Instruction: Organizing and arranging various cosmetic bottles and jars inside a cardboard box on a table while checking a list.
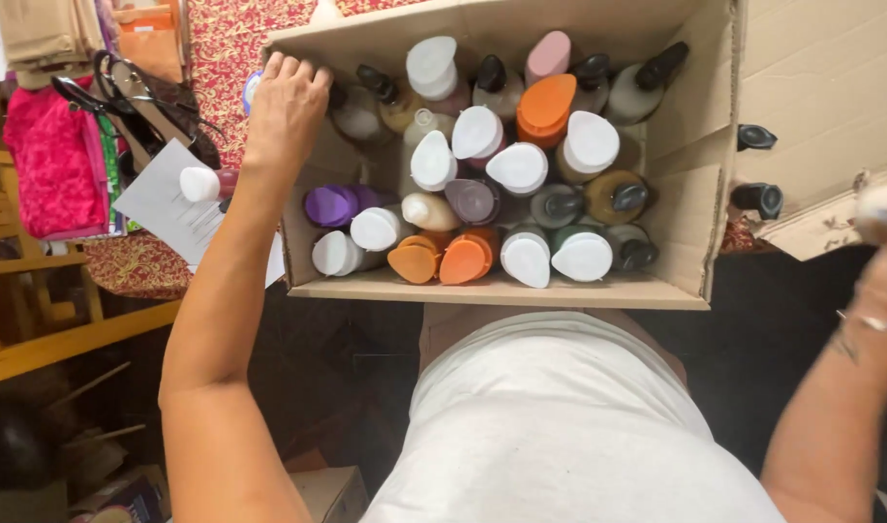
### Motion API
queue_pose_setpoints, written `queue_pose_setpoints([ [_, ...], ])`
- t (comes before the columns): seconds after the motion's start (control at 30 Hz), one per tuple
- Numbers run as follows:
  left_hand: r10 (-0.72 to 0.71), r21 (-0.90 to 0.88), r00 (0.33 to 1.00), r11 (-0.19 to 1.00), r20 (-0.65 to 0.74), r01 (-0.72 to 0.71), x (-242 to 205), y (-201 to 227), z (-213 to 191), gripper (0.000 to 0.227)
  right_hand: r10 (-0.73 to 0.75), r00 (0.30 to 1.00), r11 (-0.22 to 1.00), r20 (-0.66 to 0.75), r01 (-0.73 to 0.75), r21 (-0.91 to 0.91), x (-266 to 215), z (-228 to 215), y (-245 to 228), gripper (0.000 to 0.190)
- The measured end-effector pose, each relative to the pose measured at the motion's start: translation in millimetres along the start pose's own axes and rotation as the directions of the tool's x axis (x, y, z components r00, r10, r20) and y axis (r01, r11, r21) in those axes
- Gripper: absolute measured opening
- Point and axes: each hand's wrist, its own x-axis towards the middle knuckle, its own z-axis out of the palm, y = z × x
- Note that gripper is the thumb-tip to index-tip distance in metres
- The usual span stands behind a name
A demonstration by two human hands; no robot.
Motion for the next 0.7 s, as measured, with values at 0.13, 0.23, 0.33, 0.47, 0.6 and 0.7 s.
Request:
queue_pose_setpoints([
  [0.13, 0.006, -0.082, 0.998, 0.997, -0.064, -0.012, 2.3, 16.3, 13.4, 0.028, -0.528, 0.785, 0.709, -0.324, 0.617, 0.341, -51.0, 30.4, -171.1, 0.064],
  [0.23, -0.020, -0.152, 0.999, 0.988, -0.040, 0.014, 1.2, 32.3, -20.7, 0.029, -0.490, 0.791, 0.738, -0.367, 0.600, 0.308, -48.4, 66.2, -163.6, 0.063],
  [0.33, -0.082, -0.173, 0.996, 0.981, 0.016, 0.084, 0.7, 31.8, -15.4, 0.035, -0.489, 0.814, 0.752, -0.314, 0.575, 0.322, -46.4, 70.7, -155.6, 0.075],
  [0.47, -0.068, 0.003, 0.990, 0.998, -0.122, 0.069, 7.6, 14.8, 34.1, 0.013, -0.503, 0.843, 0.786, -0.193, 0.539, 0.302, -45.5, 58.7, -145.8, 0.090],
  [0.6, 0.040, -0.033, 0.996, 0.999, -0.077, -0.043, 16.2, 10.3, 60.4, 0.035, -0.440, 0.858, 0.759, -0.266, 0.513, 0.400, -43.4, 52.8, -84.9, 0.049],
  [0.7, -0.024, -0.091, 1.000, 0.996, 0.019, 0.025, 19.2, 19.8, 49.5, 0.077, -0.181, 0.945, 0.912, -0.271, 0.264, 0.313, -67.9, 29.9, -88.4, 0.041],
])
